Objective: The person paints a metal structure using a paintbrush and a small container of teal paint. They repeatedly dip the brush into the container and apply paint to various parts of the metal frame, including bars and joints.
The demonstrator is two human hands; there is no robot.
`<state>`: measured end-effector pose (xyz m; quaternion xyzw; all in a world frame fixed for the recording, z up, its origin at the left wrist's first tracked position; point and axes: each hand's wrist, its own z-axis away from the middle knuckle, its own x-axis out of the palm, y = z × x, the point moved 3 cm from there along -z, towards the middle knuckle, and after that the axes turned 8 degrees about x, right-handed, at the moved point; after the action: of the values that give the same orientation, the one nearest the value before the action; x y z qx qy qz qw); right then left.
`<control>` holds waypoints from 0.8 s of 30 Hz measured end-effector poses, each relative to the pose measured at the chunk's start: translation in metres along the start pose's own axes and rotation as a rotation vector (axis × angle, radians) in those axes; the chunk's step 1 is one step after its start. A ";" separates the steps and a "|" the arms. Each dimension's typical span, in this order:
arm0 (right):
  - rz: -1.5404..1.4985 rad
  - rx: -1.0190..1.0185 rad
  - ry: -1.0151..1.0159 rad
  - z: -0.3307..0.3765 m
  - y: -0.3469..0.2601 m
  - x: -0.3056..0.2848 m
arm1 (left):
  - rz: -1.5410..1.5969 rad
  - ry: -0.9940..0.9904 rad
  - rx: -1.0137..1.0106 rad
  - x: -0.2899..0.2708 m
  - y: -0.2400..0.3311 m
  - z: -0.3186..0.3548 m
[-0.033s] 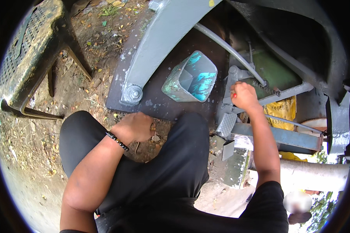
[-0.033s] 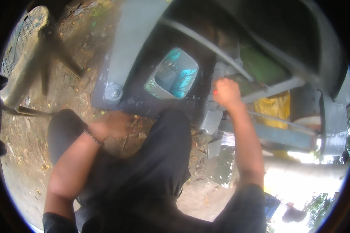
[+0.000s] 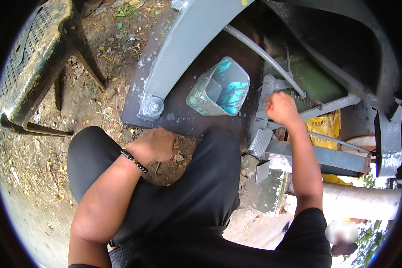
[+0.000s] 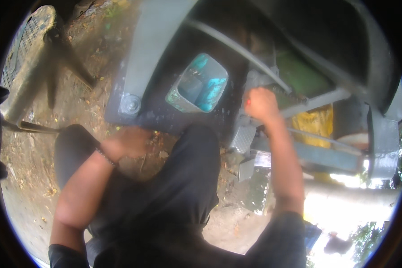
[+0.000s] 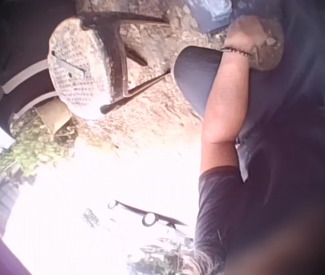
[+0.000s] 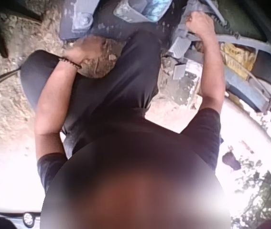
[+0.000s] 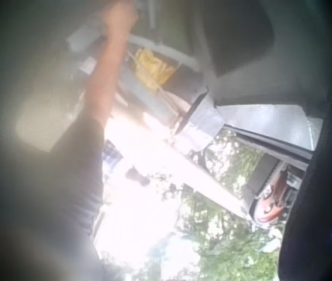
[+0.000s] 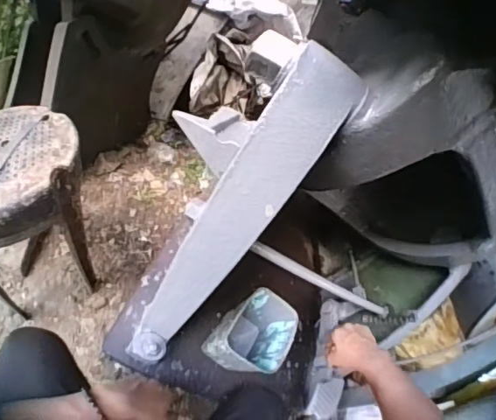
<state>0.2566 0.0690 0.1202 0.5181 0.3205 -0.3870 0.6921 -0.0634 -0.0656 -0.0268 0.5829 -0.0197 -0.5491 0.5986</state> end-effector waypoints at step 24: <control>-0.669 0.175 0.086 0.061 -0.010 -0.027 | 0.019 -0.065 -0.032 -0.020 0.004 0.011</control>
<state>0.2370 0.0141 0.1539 0.4576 0.4670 -0.5964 0.4657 -0.0761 -0.0601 -0.0082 0.5548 -0.0358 -0.5623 0.6121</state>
